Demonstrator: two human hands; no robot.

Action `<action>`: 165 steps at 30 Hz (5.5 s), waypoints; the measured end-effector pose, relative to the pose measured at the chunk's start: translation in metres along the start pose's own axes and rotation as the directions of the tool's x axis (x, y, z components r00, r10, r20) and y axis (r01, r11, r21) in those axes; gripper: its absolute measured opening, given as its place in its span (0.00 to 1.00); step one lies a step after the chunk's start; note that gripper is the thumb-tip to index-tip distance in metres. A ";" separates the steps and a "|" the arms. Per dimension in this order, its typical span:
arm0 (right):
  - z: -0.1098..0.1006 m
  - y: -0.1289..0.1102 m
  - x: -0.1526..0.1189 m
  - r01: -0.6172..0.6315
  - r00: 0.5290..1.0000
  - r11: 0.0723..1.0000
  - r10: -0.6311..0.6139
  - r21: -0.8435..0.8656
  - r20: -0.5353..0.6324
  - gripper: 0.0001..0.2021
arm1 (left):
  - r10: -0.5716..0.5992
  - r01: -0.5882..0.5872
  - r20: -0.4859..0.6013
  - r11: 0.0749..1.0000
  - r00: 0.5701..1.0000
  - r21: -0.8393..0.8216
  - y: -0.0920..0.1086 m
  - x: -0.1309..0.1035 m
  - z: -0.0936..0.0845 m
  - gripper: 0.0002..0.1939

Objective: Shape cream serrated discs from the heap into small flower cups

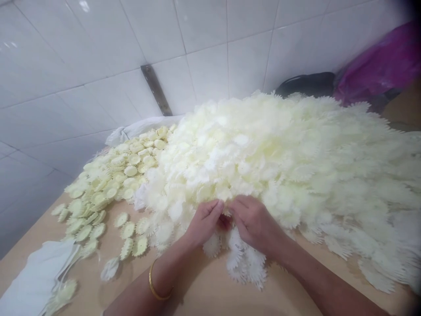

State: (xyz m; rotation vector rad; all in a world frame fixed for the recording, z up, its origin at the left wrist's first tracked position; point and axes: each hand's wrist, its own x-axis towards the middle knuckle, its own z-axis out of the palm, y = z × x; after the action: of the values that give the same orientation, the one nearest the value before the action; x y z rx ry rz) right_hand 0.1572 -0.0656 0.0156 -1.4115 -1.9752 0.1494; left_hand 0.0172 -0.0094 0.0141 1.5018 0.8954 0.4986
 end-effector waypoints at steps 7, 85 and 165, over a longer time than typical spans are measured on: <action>0.004 0.001 0.001 -0.031 0.999 0.995 0.034 0.094 -0.026 0.10 | -0.044 0.043 -0.015 0.997 0.999 -0.064 0.001 0.002 0.000 0.23; -0.001 -0.004 -0.002 -0.031 0.993 0.971 0.058 0.238 -0.105 0.06 | 0.127 -0.175 -0.211 0.958 0.969 -0.228 0.005 -0.005 0.005 0.07; -0.014 0.009 -0.002 -0.328 0.768 0.940 0.322 0.090 -0.553 0.14 | 0.072 -0.143 -0.147 0.810 0.987 -0.569 -0.004 0.001 0.009 0.11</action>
State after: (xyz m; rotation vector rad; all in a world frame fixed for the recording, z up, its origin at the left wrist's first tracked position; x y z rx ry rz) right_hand 0.1729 -0.0671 0.0207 -1.5765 -1.2392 -0.1186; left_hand 0.0237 -0.0145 0.0087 0.9663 0.6622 0.8680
